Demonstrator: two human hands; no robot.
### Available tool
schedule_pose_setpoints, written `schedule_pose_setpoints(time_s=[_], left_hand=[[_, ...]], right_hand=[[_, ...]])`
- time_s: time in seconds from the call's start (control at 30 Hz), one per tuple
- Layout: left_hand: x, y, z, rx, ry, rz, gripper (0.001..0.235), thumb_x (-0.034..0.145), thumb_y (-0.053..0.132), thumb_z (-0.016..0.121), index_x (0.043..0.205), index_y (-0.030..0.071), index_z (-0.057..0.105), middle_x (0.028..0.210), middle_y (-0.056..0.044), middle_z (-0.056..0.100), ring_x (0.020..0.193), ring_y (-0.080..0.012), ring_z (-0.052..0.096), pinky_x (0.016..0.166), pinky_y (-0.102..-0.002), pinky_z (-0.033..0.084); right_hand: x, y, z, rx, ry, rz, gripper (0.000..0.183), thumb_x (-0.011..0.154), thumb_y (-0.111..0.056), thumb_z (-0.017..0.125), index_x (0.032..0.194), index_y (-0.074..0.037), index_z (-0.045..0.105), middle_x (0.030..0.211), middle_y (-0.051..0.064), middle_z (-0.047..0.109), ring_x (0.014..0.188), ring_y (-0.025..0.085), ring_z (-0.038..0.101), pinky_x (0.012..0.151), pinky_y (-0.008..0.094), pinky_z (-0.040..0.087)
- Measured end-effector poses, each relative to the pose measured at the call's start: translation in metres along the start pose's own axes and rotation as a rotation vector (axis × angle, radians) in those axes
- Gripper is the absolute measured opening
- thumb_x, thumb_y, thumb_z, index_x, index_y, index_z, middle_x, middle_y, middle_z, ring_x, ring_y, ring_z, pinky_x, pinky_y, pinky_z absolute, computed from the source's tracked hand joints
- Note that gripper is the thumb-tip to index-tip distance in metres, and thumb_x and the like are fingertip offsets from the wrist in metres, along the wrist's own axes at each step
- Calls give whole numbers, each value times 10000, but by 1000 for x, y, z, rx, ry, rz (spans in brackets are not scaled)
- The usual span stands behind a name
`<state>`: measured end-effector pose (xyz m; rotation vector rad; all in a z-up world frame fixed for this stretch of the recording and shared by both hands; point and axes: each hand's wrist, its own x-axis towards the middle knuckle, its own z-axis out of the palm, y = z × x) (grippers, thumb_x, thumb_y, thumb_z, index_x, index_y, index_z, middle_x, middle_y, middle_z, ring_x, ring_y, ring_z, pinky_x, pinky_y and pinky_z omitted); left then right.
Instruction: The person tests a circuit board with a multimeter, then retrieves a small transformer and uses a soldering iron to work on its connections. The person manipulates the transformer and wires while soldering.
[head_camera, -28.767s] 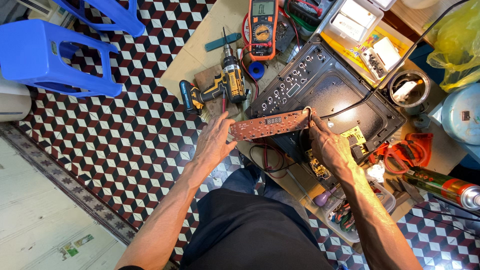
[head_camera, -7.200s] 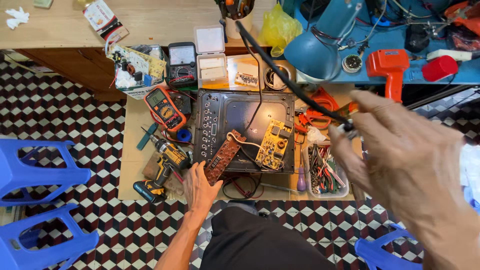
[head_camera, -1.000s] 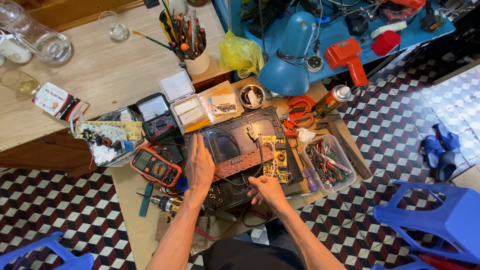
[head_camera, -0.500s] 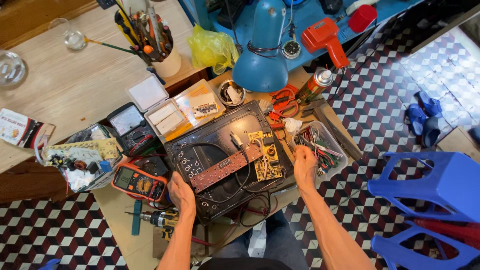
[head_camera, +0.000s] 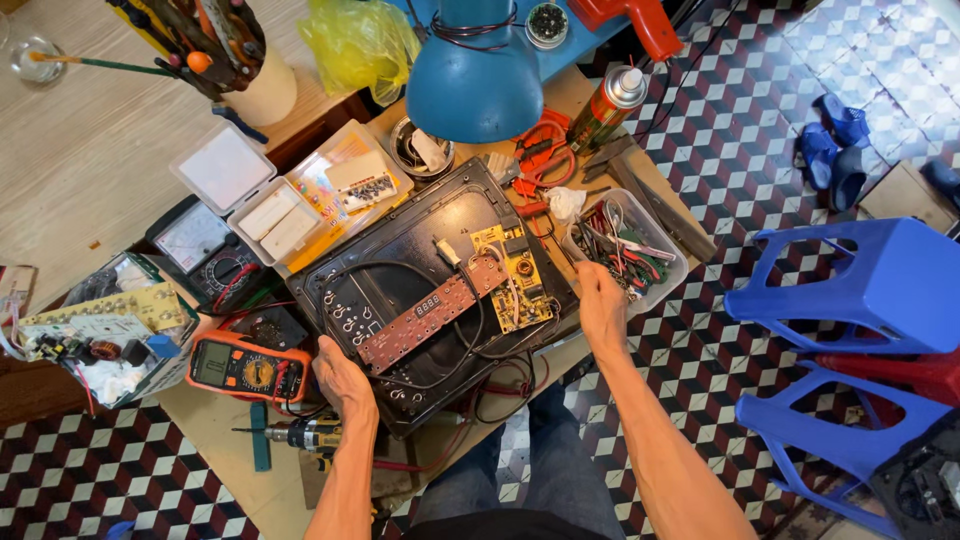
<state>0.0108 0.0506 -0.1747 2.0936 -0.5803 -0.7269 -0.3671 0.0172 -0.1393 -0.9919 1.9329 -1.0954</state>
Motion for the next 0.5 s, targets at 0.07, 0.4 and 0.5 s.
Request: schedule_pose_setpoints(time_s=[0.07, 0.4, 0.5], left_hand=[[-3, 2, 2, 56, 5, 36, 664, 1060, 552, 361, 1329, 5, 625, 1300, -236, 603, 1180, -393, 577, 1018, -473, 430], [-20, 39, -2, -100, 30, -167, 612, 975, 565, 482, 1369, 120, 628, 1346, -123, 574, 1144, -314, 617, 934, -437, 494], [-24, 44, -10, -74, 27, -83, 601, 1002, 556, 489, 1362, 103, 652, 1359, -133, 595, 1148, -300, 612, 941, -417, 490]], right_hand=[[16, -4, 7, -18, -100, -26, 397, 1036, -334, 509, 1211, -28, 692, 1096, 113, 728, 1017, 206, 653, 921, 308, 477], [27, -30, 24, 248, -313, 285, 537, 972, -441, 575, 1256, -5, 708, 1151, 87, 717, 983, 172, 628, 862, 310, 487], [16, -39, 18, 251, -297, 251, 514, 976, -424, 576, 1256, -13, 706, 1139, 84, 722, 975, 167, 630, 855, 301, 490]])
